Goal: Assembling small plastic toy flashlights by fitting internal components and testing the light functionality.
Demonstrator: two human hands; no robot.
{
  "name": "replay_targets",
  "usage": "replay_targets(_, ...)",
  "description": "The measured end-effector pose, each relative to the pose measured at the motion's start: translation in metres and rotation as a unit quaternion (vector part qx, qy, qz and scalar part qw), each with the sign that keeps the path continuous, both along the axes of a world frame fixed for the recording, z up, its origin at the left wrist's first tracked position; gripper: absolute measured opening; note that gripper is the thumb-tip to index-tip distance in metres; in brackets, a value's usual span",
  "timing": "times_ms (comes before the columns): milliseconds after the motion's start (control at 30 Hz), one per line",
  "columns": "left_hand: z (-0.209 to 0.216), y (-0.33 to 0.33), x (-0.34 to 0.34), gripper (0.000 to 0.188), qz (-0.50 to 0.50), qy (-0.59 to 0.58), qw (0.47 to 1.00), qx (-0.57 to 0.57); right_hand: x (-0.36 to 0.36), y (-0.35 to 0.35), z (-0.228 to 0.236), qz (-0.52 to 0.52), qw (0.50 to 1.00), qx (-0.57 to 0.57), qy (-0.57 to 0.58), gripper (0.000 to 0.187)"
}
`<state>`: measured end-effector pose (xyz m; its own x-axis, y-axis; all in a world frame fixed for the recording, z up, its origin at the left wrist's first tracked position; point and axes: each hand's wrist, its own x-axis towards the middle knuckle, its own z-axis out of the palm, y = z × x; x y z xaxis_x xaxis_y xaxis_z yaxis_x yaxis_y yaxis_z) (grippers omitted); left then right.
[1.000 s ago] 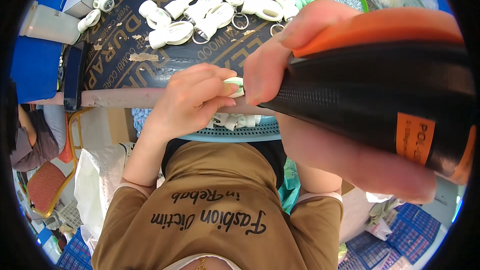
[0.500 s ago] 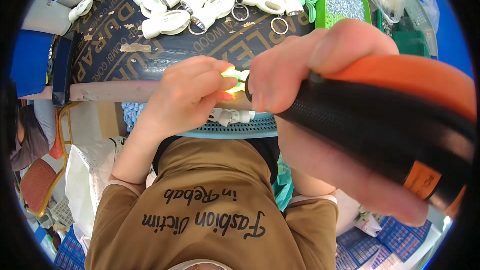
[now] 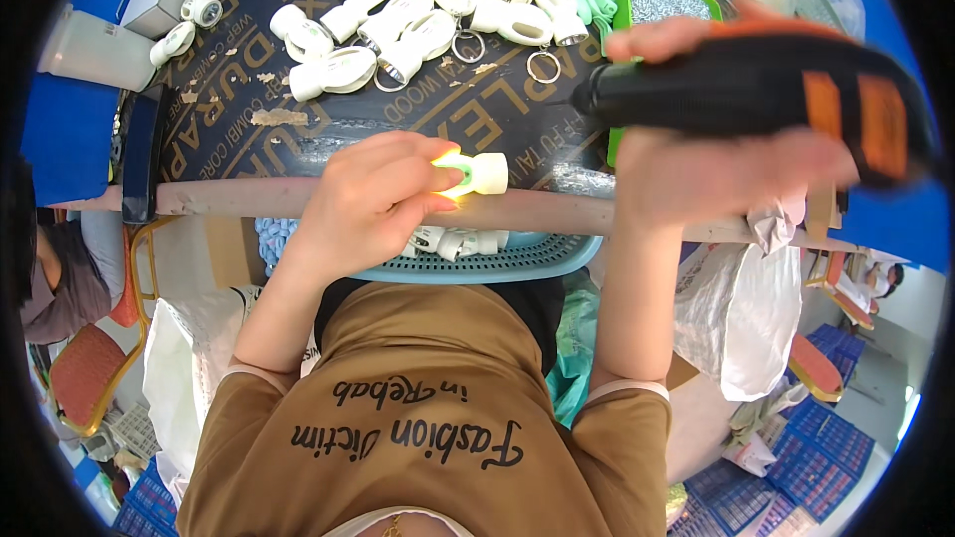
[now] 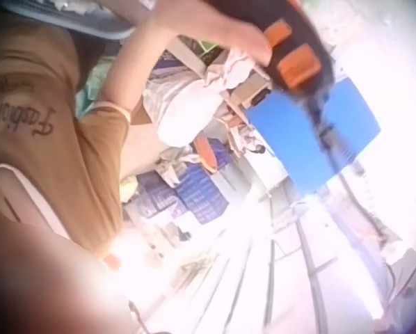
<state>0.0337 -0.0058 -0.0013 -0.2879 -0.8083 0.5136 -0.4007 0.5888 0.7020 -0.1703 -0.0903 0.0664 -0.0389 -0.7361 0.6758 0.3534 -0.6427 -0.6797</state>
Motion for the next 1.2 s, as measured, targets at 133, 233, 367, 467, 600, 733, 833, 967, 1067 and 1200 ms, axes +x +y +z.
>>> replay_targets(133,0.003,0.004,0.006,0.024,-0.003,0.064,0.996,0.057,-0.007,-0.015,-0.015,-0.213,0.975,-0.011,0.071,0.047)
replay_targets(233,0.003,0.009,0.002,0.030,0.005,0.216,0.967,0.137,-0.016,0.012,-0.009,-0.485,0.851,-0.162,0.120,0.038)
replay_targets(367,0.007,0.019,-0.003,0.038,-0.068,0.339,0.923,0.169,-0.009,0.072,-0.009,-0.194,0.867,-0.162,0.429,0.036)
replay_targets(467,0.021,0.025,-0.001,0.035,-0.126,0.420,0.860,0.261,0.009,0.080,-0.013,0.033,0.920,-0.026,0.389,0.038)
replay_targets(600,0.033,0.025,-0.004,0.035,-0.169,0.448,0.784,0.396,0.008,0.078,-0.023,0.058,0.946,0.035,0.317,0.038)
replay_targets(733,0.037,0.025,-0.006,0.044,-0.095,0.200,0.949,0.226,0.010,0.080,-0.027,0.039,0.955,0.062,0.289,0.037)
replay_targets(833,0.042,0.024,-0.009,0.044,-0.049,0.143,0.971,0.185,0.011,0.083,-0.027,0.035,0.955,0.081,0.284,0.037)
replay_targets(967,0.041,0.024,-0.011,0.041,-0.009,0.078,0.991,0.112,0.012,0.086,-0.032,0.039,0.953,0.097,0.285,0.037)
replay_targets(1067,0.041,0.025,-0.013,0.041,0.006,0.038,0.998,0.056,0.011,0.088,-0.034,0.053,0.955,0.102,0.274,0.037)
replay_targets(1200,0.040,0.023,-0.015,0.042,0.012,0.027,0.999,0.015,0.018,0.096,-0.036,0.085,0.964,0.177,0.178,0.038)
